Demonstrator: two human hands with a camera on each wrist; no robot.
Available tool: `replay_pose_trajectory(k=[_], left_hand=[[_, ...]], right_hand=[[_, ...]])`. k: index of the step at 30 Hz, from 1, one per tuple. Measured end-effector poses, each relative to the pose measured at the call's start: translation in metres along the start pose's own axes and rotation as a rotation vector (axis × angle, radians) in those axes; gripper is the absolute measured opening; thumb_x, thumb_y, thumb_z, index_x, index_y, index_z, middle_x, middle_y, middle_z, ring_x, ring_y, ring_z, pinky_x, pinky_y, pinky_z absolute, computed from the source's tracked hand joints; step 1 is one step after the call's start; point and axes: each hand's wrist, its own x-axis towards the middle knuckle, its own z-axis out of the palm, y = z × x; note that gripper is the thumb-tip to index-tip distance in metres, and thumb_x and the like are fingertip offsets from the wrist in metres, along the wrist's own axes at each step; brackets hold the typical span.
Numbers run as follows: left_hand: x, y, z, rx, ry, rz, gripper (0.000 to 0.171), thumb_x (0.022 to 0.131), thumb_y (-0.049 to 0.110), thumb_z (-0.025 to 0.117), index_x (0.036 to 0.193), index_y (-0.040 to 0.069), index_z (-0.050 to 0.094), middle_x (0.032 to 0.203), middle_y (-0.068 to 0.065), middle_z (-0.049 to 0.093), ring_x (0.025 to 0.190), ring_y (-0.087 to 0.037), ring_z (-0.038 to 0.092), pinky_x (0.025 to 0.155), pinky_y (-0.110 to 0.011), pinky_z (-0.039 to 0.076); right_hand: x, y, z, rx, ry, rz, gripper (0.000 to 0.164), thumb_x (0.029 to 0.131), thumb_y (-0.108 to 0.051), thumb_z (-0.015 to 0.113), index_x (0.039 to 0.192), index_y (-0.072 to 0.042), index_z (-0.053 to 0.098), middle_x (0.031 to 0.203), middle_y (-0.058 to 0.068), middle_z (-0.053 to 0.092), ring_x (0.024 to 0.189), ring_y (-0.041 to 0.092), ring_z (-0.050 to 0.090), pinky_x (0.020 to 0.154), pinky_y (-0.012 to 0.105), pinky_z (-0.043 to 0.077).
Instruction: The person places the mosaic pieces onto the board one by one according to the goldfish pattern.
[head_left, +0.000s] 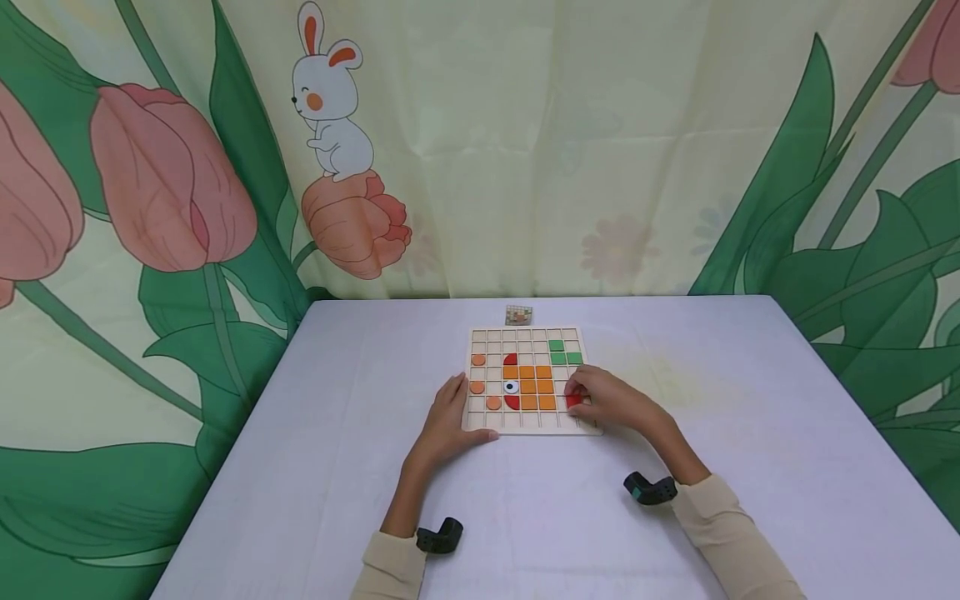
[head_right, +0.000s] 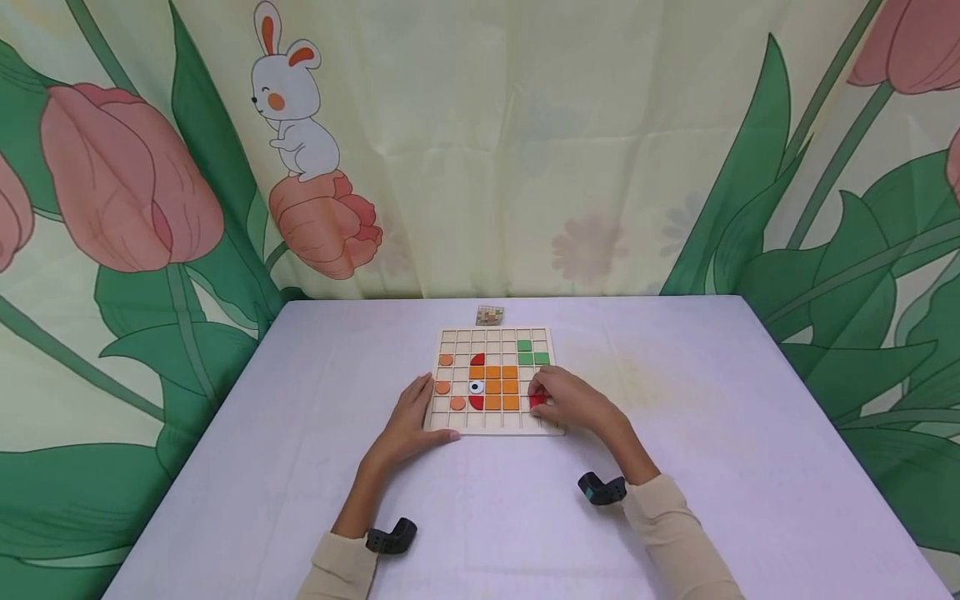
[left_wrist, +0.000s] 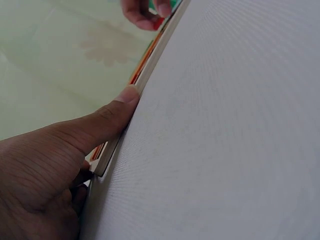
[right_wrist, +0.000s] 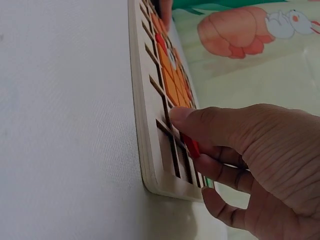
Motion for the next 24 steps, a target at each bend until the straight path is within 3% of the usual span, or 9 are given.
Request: replay_pose_trajectory(k=[24], left_hand=[[-0.001,0.004,-0.002,-0.018,0.001,-0.009,0.119,0.079,0.041,0.092,0.169,0.003,0.023,0.176,-0.016,0.025,0.163,-0.037,0.022,0.131,-0.055,0.029]], right_hand=[[0.014,-0.005,0.005,0.026,-0.04,0.062,0.026,0.094,-0.016,0.081,0.113,-0.002,0.07,0.106,0.007,0.064,0.099,0.02,0.057,0.098,0.041,0.059]])
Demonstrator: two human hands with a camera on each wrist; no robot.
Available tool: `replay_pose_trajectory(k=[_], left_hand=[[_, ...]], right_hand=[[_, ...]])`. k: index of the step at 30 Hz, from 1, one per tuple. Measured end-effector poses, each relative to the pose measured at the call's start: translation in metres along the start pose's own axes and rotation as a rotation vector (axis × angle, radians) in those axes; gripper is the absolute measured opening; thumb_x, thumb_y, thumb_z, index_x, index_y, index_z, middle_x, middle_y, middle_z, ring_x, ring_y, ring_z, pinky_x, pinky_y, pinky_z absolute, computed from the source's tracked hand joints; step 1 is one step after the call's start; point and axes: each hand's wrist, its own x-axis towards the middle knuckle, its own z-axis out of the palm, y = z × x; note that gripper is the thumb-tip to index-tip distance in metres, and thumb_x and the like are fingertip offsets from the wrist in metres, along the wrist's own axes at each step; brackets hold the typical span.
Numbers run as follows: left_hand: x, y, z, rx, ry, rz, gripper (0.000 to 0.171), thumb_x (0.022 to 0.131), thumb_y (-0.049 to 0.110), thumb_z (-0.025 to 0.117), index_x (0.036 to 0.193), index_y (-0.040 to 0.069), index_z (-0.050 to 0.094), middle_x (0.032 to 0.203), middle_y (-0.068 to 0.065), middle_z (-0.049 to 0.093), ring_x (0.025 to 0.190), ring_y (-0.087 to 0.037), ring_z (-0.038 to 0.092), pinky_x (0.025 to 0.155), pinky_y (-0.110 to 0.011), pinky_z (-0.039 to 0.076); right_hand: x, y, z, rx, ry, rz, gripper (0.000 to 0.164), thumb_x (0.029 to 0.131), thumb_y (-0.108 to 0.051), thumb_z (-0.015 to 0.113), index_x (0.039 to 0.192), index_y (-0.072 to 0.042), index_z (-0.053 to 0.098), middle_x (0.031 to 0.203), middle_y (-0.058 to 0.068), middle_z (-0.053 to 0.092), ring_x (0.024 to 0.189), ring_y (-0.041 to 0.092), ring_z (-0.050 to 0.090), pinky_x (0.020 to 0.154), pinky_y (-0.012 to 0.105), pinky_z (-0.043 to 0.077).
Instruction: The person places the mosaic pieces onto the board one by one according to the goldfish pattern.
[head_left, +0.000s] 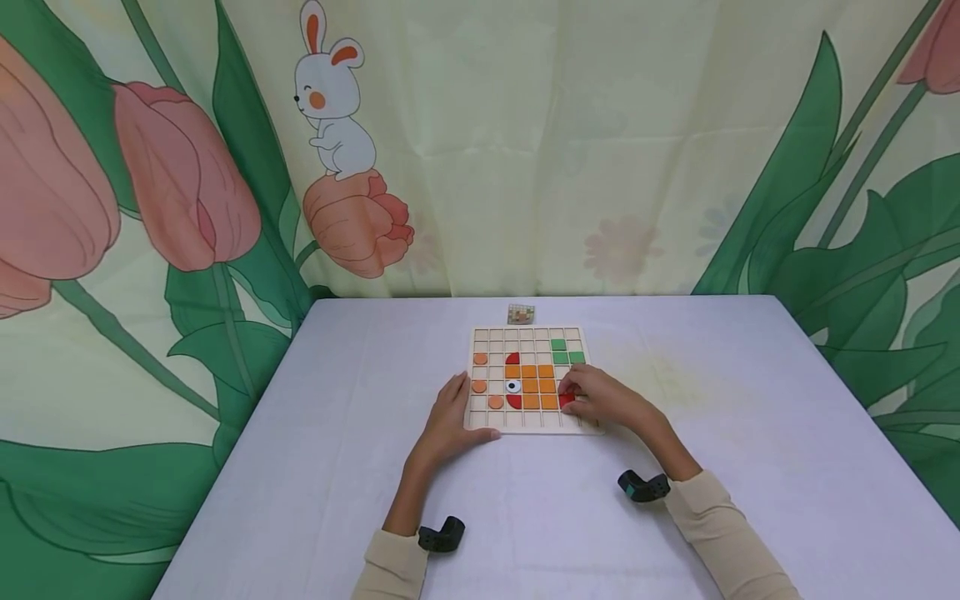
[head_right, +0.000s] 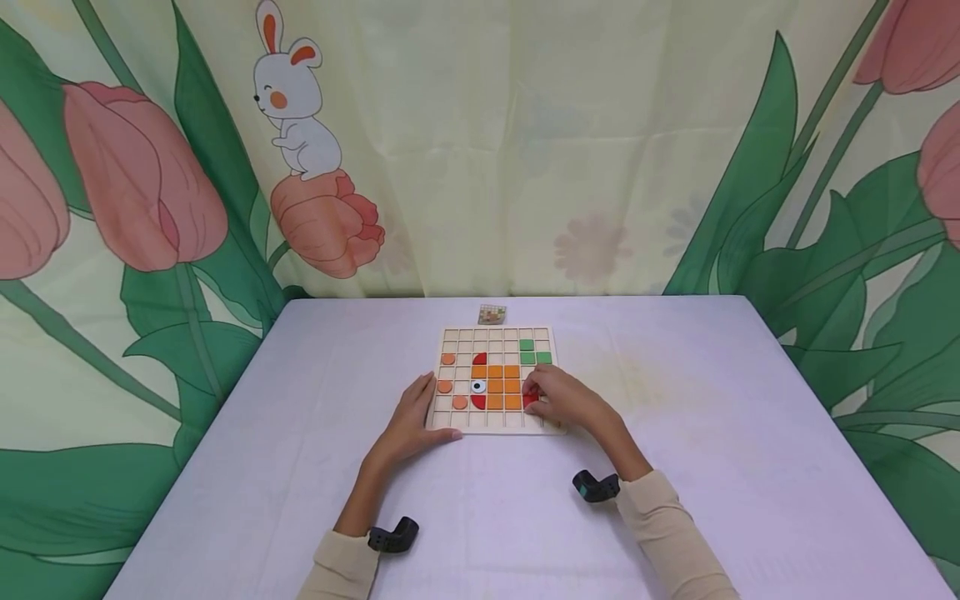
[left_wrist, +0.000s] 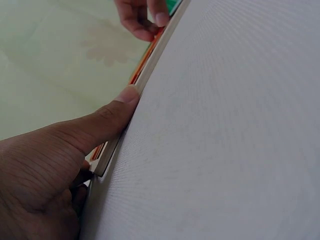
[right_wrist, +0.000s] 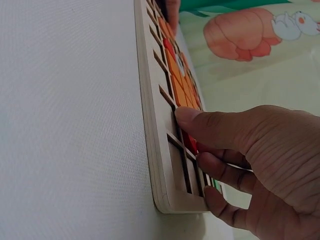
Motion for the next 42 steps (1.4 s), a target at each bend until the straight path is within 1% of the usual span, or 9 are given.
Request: replay_pose_trajectory(k=[5,11,16,25,32,35,37,39,42], left_hand=[[0.0,0.0003,-0.0001,-0.003,0.006,0.003,0.119,0.079,0.041,0.092,0.169,0.003,0.023,0.176,-0.015,0.025,0.163,-0.036,0.022,0.131,-0.055,0.03],[-0.0003,0.0012,-0.0011,-0.007,0.009,0.01,0.119,0.079,0.04,0.092,0.169,0.003,0.023,0.175,-0.015,0.027,0.162,-0.036,0.024,0.131,-0.055,0.031],[-0.0011,0.0013,-0.0011,-0.01,0.007,0.007,0.119,0.079,0.04,0.092,0.168,0.003,0.024,0.175,-0.015,0.027,0.163,-0.037,0.023,0.131,-0.055,0.03],[-0.0013,0.0003,-0.0036,0.017,-0.01,0.013,0.118,0.081,0.04,0.091,0.168,0.002,0.022,0.176,-0.017,0.024,0.164,-0.038,0.021,0.131,-0.056,0.028],[-0.0005,-0.0011,-0.003,0.045,-0.02,-0.007,0.117,0.081,0.042,0.089,0.168,0.002,0.023,0.177,-0.017,0.022,0.164,-0.038,0.019,0.131,-0.056,0.028],[-0.0001,-0.001,-0.0032,0.037,-0.02,-0.002,0.117,0.081,0.042,0.09,0.168,0.001,0.023,0.177,-0.019,0.022,0.164,-0.039,0.019,0.131,-0.058,0.028],[0.0,-0.0005,-0.0034,0.025,-0.023,-0.007,0.117,0.081,0.042,0.089,0.168,0.002,0.022,0.177,-0.018,0.022,0.165,-0.038,0.018,0.131,-0.057,0.028],[0.0,0.0001,-0.0035,0.011,-0.024,-0.009,0.117,0.083,0.043,0.088,0.169,0.002,0.021,0.177,-0.018,0.021,0.165,-0.037,0.018,0.131,-0.057,0.028],[-0.0005,0.0021,-0.0047,0.002,-0.026,-0.023,0.112,0.089,0.045,0.083,0.169,0.003,0.019,0.178,-0.017,0.019,0.166,-0.035,0.018,0.132,-0.055,0.027]], right_hand=[[0.0004,0.0014,0.0007,-0.006,0.007,-0.003,0.026,0.094,-0.016,0.081,0.113,-0.002,0.07,0.107,0.007,0.064,0.1,0.02,0.057,0.099,0.043,0.059],[-0.0001,0.0042,0.0025,-0.028,0.027,-0.031,0.03,0.093,-0.017,0.083,0.115,-0.001,0.07,0.108,0.008,0.065,0.099,0.021,0.059,0.098,0.042,0.06],[-0.0004,0.0044,0.0041,-0.033,0.039,-0.023,0.03,0.093,-0.019,0.083,0.115,-0.001,0.072,0.107,0.007,0.066,0.099,0.02,0.06,0.098,0.043,0.06],[-0.0003,0.0043,0.0063,-0.023,0.054,-0.005,0.029,0.093,-0.021,0.083,0.113,-0.003,0.073,0.106,0.006,0.064,0.097,0.019,0.058,0.094,0.039,0.058],[0.0005,0.0039,0.0061,-0.039,0.048,-0.023,0.028,0.093,-0.02,0.083,0.111,-0.002,0.072,0.105,0.007,0.064,0.095,0.019,0.058,0.093,0.039,0.059],[0.0013,0.0039,0.006,-0.035,0.055,-0.026,0.028,0.093,-0.021,0.083,0.112,-0.003,0.072,0.105,0.007,0.065,0.096,0.019,0.059,0.094,0.04,0.059],[0.001,0.0043,0.0058,-0.027,0.073,-0.034,0.028,0.094,-0.021,0.082,0.112,-0.002,0.072,0.105,0.007,0.065,0.095,0.019,0.059,0.092,0.039,0.059],[-0.0005,0.0042,0.0056,-0.019,0.111,-0.029,0.027,0.096,-0.021,0.08,0.113,-0.002,0.072,0.104,0.007,0.066,0.093,0.018,0.059,0.088,0.035,0.059],[-0.0033,0.0044,0.0042,-0.023,0.211,-0.01,0.024,0.098,-0.02,0.076,0.114,-0.003,0.073,0.1,0.006,0.066,0.09,0.018,0.059,0.081,0.031,0.056]])
